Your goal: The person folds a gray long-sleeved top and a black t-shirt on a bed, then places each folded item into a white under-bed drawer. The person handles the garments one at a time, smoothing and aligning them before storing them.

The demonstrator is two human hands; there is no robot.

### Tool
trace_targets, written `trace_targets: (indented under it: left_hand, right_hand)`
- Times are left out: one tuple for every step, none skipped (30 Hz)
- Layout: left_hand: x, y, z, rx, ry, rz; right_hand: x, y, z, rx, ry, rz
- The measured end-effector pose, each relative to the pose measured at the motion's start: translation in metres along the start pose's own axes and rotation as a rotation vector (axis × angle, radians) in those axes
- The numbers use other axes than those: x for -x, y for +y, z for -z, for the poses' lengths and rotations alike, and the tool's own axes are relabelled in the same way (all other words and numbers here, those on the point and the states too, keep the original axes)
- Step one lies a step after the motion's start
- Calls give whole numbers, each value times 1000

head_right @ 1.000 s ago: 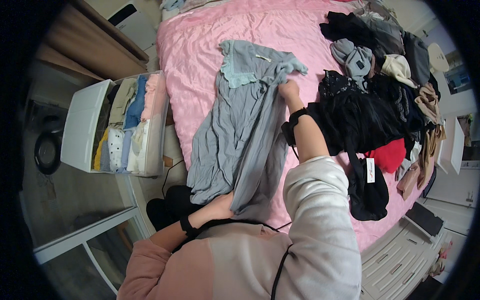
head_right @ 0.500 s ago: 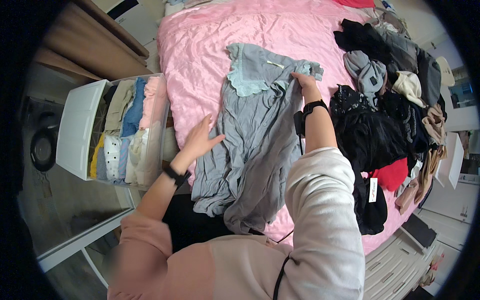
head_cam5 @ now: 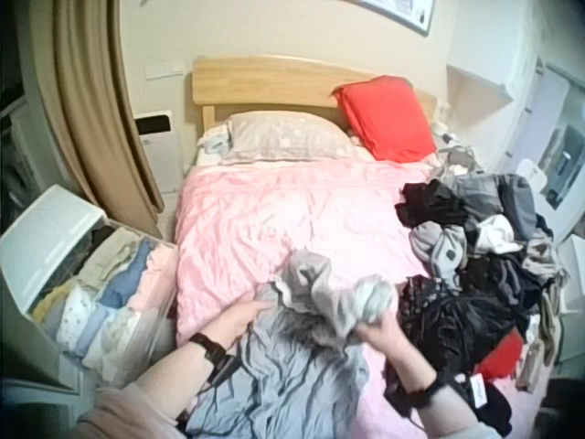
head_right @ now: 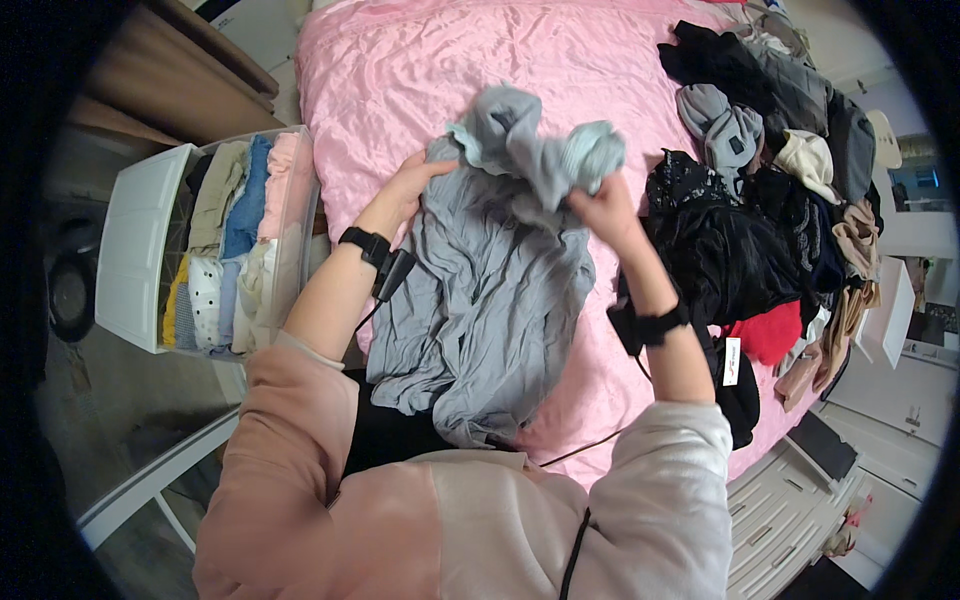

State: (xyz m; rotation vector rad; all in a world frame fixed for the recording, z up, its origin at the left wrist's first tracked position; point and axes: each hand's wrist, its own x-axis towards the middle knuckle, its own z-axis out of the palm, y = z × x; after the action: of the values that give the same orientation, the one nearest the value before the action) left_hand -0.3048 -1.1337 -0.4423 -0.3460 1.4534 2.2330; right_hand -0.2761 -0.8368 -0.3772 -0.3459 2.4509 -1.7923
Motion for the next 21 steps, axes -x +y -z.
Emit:
trace_targets:
  left_hand:
    - [2, -5, 4, -105, 4, -9]
    - [10, -13, 10, -207, -4, -36]
    - [17, -17, 18, -292, -44, -99]
    - [27, -20, 26, -609, 17, -120]
    - [36, -21, 33, -752, 80, -161]
    - [43, -21, 38, -903, 157, -187]
    - [49, -19, 38, -1072, 245, -129]
    - [53, -16, 36, -1216, 273, -308]
    - [52, -10, 29, -1276, 250, -443]
    - [49, -4, 19, -1343, 224, -560]
    - [43, 2, 4, -1381, 198, -765]
    - [36, 5, -15, -1493, 140, -810]
    - [27, 10, -35, -1550, 91, -1036]
    - [18, 14, -53, -1695, 23, -1140]
    - [8, 18, -72, -1803, -35, -1341]
    - [-1, 22, -87, -1905, -96, -1544]
    - [-8, 24, -100, -2144, -225, -1307]
    - [-14, 26, -109, -2356, -358, -1034]
    - [-17, 30, -113, -2526, -509, -728]
    - [-15, 34, -111, -2618, -218, -831]
    - [-14, 42, -105, -2426, -5, -830]
  right_hand:
    - [23, 3, -6, 48, -31, 126]
    - [42, 7, -13, 209, -41, 101]
    - [58, 12, -19, 365, -51, 44]
    - [70, 15, -18, 609, -240, 198]
    - [83, 16, -16, 863, -418, 285]
    - [94, 18, -19, 825, -470, 310]
    - [101, 17, -20, 902, -530, 249]
    - [107, 15, -20, 818, -433, 262]
    - [111, 12, -21, 768, -367, 208]
    - [113, 9, -23, 769, -323, 187]
    - [114, 6, -27, 774, -279, 169]
    - [112, 4, -31, 806, -217, 221]
    - [110, 2, -36, 888, -229, 263]
    - [107, 2, -40, 900, -289, 205]
    - [105, 2, -44, 938, -320, 201]
    - [102, 4, -46, 952, -318, 217]
    - [100, 5, -47, 876, -318, 214]
    - [97, 7, -44, 817, -290, 257]
    - [95, 9, -41, 788, -300, 246]
    - [90, 11, -34, 725, -177, 289]
    - [86, 11, -25, 671, -64, 296]
